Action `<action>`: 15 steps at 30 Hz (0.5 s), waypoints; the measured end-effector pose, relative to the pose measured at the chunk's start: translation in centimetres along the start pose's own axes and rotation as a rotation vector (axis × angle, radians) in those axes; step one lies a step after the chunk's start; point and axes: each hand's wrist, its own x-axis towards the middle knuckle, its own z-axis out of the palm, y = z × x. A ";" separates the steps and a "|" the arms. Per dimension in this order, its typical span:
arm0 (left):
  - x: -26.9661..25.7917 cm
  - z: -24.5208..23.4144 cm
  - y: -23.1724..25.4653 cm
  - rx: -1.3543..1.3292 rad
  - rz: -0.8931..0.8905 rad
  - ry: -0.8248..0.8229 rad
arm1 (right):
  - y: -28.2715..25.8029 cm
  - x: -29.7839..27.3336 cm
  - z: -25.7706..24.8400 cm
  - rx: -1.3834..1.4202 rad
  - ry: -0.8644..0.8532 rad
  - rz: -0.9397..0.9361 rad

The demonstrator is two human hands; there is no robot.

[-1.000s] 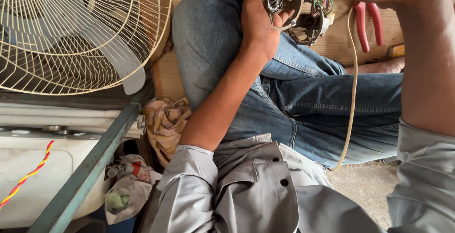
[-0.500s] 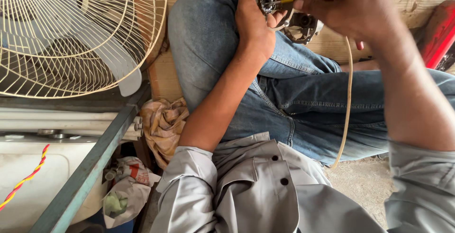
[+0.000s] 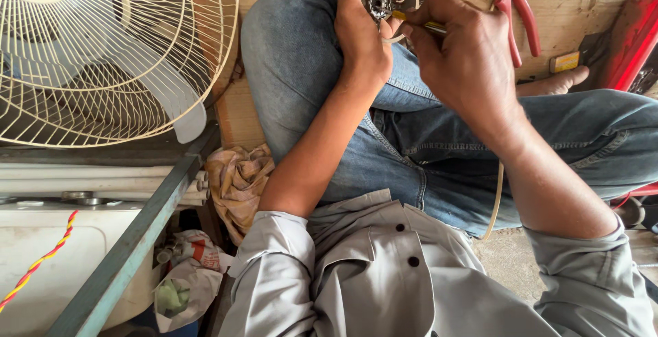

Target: The person works on a fan motor with a screwdriver, turning the component over and manipulating small internal parts.

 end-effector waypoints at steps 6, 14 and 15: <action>-0.6 -0.8 -0.4 0.385 0.216 -0.096 | -1.0 0.0 0.7 -0.040 0.025 -0.053; 0.2 0.2 -0.1 0.011 0.004 0.018 | -2.5 -0.5 2.1 -0.142 0.065 -0.028; 0.2 0.2 0.0 0.016 0.014 -0.006 | -2.5 -0.5 2.1 -0.139 0.065 -0.029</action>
